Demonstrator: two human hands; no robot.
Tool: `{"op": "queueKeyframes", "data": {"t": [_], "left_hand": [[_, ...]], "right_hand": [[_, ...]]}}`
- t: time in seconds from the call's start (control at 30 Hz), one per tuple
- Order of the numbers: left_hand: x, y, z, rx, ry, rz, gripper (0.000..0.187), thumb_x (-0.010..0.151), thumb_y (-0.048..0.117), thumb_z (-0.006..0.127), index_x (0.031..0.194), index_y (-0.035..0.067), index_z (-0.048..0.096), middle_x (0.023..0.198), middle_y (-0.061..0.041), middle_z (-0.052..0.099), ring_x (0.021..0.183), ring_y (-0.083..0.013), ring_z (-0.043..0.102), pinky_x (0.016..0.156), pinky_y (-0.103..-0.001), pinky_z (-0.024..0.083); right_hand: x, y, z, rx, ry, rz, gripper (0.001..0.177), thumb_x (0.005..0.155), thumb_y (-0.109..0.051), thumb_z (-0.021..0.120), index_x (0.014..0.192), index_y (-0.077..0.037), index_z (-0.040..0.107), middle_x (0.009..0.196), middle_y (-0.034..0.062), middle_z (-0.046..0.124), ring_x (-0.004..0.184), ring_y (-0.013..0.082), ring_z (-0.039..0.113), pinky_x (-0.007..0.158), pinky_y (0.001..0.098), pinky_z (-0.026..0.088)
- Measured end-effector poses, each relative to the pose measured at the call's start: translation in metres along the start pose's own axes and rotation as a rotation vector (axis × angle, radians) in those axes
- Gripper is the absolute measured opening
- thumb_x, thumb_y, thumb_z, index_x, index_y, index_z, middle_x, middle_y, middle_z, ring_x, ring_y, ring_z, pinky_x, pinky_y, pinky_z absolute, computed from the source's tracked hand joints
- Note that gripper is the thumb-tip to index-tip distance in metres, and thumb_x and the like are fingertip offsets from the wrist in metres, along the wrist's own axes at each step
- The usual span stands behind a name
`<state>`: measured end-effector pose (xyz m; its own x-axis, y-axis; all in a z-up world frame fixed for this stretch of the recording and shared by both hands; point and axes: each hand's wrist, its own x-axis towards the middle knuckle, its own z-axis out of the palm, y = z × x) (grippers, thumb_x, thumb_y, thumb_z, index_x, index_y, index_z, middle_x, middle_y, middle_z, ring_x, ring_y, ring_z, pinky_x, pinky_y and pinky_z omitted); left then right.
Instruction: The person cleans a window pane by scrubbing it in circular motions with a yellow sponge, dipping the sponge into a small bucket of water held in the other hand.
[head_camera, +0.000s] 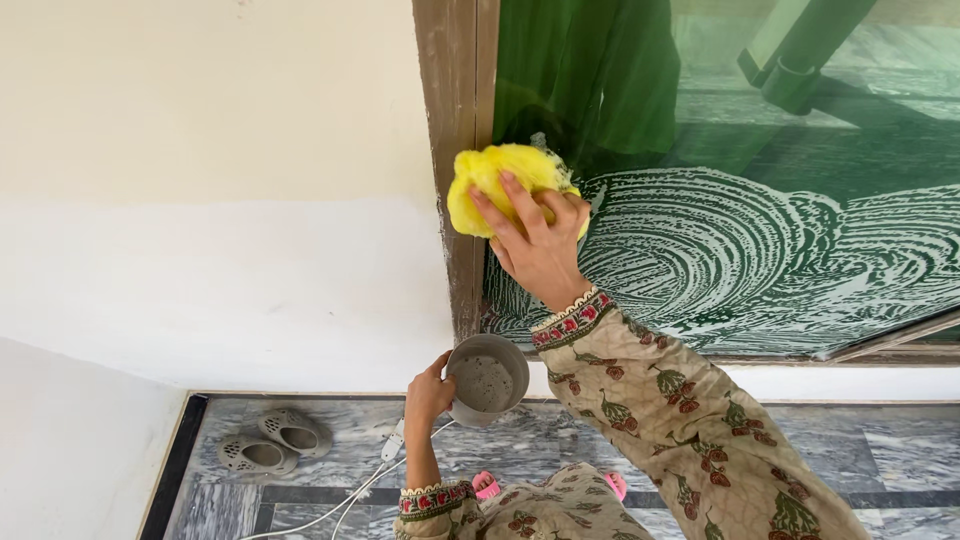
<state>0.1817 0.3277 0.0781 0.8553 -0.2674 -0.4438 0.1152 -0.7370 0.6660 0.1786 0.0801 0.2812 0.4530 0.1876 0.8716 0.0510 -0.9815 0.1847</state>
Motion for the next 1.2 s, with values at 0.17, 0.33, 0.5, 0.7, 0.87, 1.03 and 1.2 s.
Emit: {"op": "queueKeyframes", "data": {"t": [0.17, 0.33, 0.5, 0.7, 0.87, 1.03, 1.2], "left_hand": [[-0.006, -0.02, -0.013, -0.023, 0.046, -0.054, 0.06, 0.086, 0.02, 0.054, 0.145, 0.032, 0.058, 0.06, -0.012, 0.07, 0.056, -0.0228, 0.071, 0.073, -0.038, 0.057], [-0.018, -0.05, -0.026, -0.082, 0.133, -0.115, 0.06, 0.086, 0.022, 0.054, 0.145, 0.03, 0.058, 0.059, -0.011, 0.07, 0.056, -0.023, 0.072, 0.071, -0.039, 0.058], [-0.03, -0.076, -0.037, -0.024, 0.205, -0.164, 0.06, 0.085, 0.025, 0.052, 0.144, 0.034, 0.058, 0.059, -0.011, 0.07, 0.059, -0.0233, 0.072, 0.072, -0.04, 0.057], [-0.043, -0.089, -0.054, 0.008, 0.236, -0.194, 0.058, 0.087, 0.029, 0.053, 0.145, 0.035, 0.056, 0.056, -0.011, 0.069, 0.063, -0.025, 0.074, 0.078, -0.041, 0.057], [-0.04, -0.087, -0.056, -0.004, 0.245, -0.2, 0.06, 0.086, 0.026, 0.052, 0.145, 0.035, 0.057, 0.056, -0.011, 0.069, 0.064, -0.0256, 0.074, 0.078, -0.041, 0.057], [-0.038, -0.085, -0.057, 0.0, 0.269, -0.174, 0.061, 0.085, 0.024, 0.052, 0.145, 0.034, 0.057, 0.056, -0.011, 0.07, 0.062, -0.0257, 0.074, 0.077, -0.04, 0.057], [-0.048, -0.084, -0.055, -0.067, 0.248, -0.24, 0.061, 0.085, 0.022, 0.053, 0.145, 0.035, 0.057, 0.06, -0.012, 0.069, 0.059, -0.0262, 0.073, 0.071, -0.042, 0.058]], "right_hand": [[-0.024, -0.012, 0.048, -0.221, 0.011, -0.164, 0.049, 0.105, -0.028, 0.071, 0.152, -0.031, 0.059, 0.161, -0.0038, 0.035, 0.124, 0.0263, 0.037, 0.101, 0.0476, 0.036], [-0.15, -0.04, 0.106, -0.238, -0.192, -0.433, 0.053, 0.101, -0.036, 0.054, 0.154, -0.031, 0.05, 0.158, -0.0038, 0.036, 0.125, 0.0248, 0.042, 0.091, 0.0459, 0.038], [-0.244, -0.055, 0.142, -0.202, -0.462, -0.67, 0.065, 0.096, -0.034, 0.055, 0.159, -0.025, 0.041, 0.157, -0.0108, 0.033, 0.115, 0.0171, 0.044, 0.095, 0.0403, 0.038], [-0.165, -0.022, 0.102, -0.295, -0.288, -0.637, 0.059, 0.111, -0.038, 0.057, 0.168, -0.025, 0.044, 0.137, -0.0064, 0.039, 0.113, 0.0181, 0.042, 0.092, 0.0404, 0.035], [-0.01, 0.012, 0.019, -0.399, -0.043, -0.354, 0.043, 0.105, -0.032, 0.067, 0.147, -0.038, 0.062, 0.157, -0.013, 0.046, 0.121, 0.0205, 0.04, 0.099, 0.0438, 0.035], [-0.04, -0.009, 0.055, -0.268, -0.002, -0.25, 0.041, 0.106, -0.031, 0.071, 0.146, -0.034, 0.063, 0.155, -0.0074, 0.046, 0.124, 0.0241, 0.04, 0.101, 0.0472, 0.037], [-0.219, -0.05, 0.14, -0.12, -0.453, -0.538, 0.069, 0.094, -0.035, 0.065, 0.159, -0.033, 0.042, 0.15, -0.0058, 0.041, 0.124, 0.0231, 0.043, 0.095, 0.0457, 0.042]]}}
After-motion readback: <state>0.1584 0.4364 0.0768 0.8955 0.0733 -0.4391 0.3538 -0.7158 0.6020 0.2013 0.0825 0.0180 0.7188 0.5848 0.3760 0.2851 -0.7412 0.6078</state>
